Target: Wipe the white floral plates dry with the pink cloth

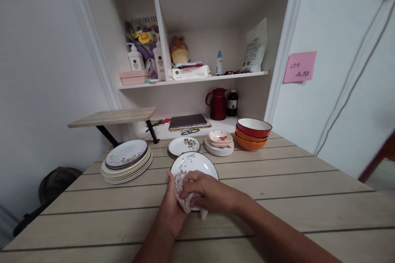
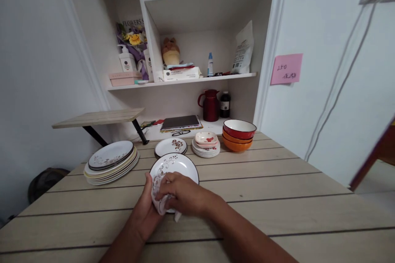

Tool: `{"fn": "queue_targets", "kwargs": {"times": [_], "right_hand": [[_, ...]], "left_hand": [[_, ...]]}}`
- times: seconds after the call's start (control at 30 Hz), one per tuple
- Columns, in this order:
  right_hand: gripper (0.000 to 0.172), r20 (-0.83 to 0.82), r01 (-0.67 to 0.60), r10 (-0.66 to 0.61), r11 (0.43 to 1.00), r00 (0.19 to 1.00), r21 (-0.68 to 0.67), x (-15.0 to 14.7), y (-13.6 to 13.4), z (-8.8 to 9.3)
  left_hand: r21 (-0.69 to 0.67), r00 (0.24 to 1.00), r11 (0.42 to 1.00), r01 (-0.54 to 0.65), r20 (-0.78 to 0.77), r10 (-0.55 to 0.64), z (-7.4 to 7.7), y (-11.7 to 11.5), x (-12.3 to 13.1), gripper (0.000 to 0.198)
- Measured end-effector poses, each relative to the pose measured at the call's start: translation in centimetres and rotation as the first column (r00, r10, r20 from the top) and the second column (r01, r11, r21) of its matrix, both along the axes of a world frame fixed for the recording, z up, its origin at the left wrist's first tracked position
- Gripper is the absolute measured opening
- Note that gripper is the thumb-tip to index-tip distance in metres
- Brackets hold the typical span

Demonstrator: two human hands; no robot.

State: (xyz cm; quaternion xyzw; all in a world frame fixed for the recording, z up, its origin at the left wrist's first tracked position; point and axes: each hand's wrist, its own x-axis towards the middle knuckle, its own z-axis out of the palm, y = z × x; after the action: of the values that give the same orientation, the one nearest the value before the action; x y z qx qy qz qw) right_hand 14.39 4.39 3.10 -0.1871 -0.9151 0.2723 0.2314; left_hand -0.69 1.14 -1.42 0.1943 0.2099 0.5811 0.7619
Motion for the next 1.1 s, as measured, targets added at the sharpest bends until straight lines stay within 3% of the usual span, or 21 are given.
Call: {"fn": "queue_targets", "kwargs": {"times": [0.13,0.23,0.37,0.57,0.83,1.1], "right_hand": [[0.040,0.127,-0.041,0.048,0.998,0.991,-0.055,2.0,0.6,0.4],[0.038,0.201,0.135,-0.136,0.991,0.970,0.018,3.0,1.3,0.6],[0.026,0.176,0.360,-0.391,0.915,0.903,0.184,2.9,2.1,0.3],[0.021,0.010,0.562,-0.581,0.791,0.814,0.243,2.1,2.6,-0.2],[0.022,-0.179,0.616,-0.590,0.736,0.787,0.283,1.2,1.9,-0.3],[0.023,-0.238,0.435,-0.376,0.853,0.895,0.289,0.2,1.0,-0.3]], "left_hand": [[0.021,0.998,0.999,-0.037,0.046,0.036,-0.6,0.6,-0.4,0.060],[0.043,0.997,0.997,-0.059,0.050,0.057,-0.5,0.7,-0.1,0.057],[-0.019,0.992,0.992,-0.125,-0.002,0.125,-0.2,0.5,0.2,0.059],[-0.038,1.000,0.999,0.001,0.016,-0.001,-0.1,0.2,0.4,0.058],[-0.038,0.997,0.996,0.081,-0.004,-0.081,0.3,-0.6,2.2,0.048],[0.033,0.979,0.993,0.110,-0.176,-0.102,-0.5,-1.2,2.3,0.028]]}}
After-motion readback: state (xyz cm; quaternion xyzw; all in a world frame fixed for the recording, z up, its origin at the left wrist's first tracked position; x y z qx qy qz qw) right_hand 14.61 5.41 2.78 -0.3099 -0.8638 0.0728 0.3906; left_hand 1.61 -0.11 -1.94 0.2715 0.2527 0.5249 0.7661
